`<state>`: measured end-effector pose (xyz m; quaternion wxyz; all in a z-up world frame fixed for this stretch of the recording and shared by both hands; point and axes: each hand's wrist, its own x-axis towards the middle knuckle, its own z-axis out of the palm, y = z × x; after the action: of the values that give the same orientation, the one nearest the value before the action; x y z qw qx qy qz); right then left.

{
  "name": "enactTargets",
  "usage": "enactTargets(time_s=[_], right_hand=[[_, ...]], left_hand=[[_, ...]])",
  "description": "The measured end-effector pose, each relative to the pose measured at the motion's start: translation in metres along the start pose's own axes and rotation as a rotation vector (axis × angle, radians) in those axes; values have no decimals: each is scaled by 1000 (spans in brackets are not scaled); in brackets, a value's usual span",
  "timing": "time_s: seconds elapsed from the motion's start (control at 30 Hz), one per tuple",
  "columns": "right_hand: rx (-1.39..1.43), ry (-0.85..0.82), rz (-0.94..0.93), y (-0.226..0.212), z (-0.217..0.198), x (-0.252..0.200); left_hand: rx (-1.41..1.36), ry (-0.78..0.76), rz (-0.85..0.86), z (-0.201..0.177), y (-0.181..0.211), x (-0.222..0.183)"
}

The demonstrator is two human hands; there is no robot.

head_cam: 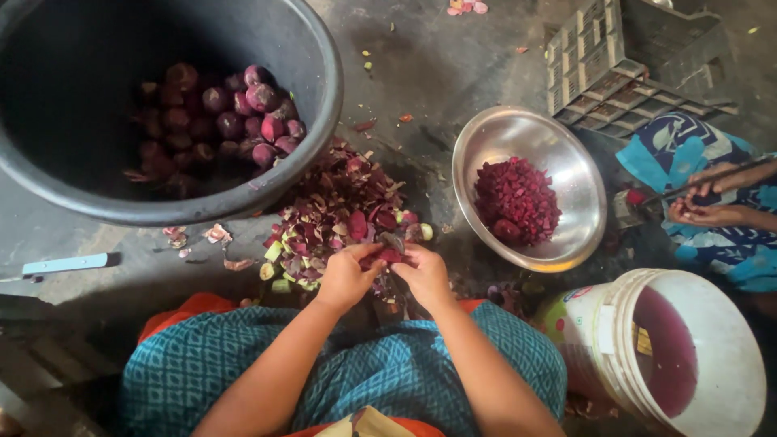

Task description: The person sits on the floor and peels beetroots using a knife, placing the peeled pieces into a metal bowl. The peels are discarded on the floor beside a large container of unpeeled beetroots.

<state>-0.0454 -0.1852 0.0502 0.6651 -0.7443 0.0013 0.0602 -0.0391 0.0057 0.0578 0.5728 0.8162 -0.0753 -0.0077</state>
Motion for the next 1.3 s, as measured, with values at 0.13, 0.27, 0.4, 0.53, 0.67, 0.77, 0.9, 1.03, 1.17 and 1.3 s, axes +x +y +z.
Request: enactTargets(time_s=[0.13, 0.27, 0.4, 0.53, 0.67, 0.77, 0.9, 1.03, 1.17, 1.3], right_hand=[[-433, 104, -92, -15, 8, -5], [-481, 162, -2, -23, 13, 1], [-604, 143, -117, -6, 16, 17], [-566, 193, -422, 21, 23, 27], [-537, 176, -377, 35, 22, 26], [-283, 100, -172, 30, 11, 25], [133, -7, 99, 20, 1, 11], [-14, 27, 2, 5, -1, 8], [-192, 109, -14, 5, 6, 13], [-307, 105, -196, 15, 12, 27]], left_hand=[[195, 21, 209, -8, 11, 3], [264, -7, 102, -2, 14, 4], [250, 115, 106, 10, -6, 8], [246, 183, 78, 18, -35, 23], [95, 156, -199, 16, -41, 30], [127, 17, -238, 4, -30, 27], [-75, -68, -329, -2, -14, 11], [-180, -63, -356, 3, -2, 15], [-154, -42, -377, 7, -12, 16], [-261, 26, -439, 15, -34, 26]])
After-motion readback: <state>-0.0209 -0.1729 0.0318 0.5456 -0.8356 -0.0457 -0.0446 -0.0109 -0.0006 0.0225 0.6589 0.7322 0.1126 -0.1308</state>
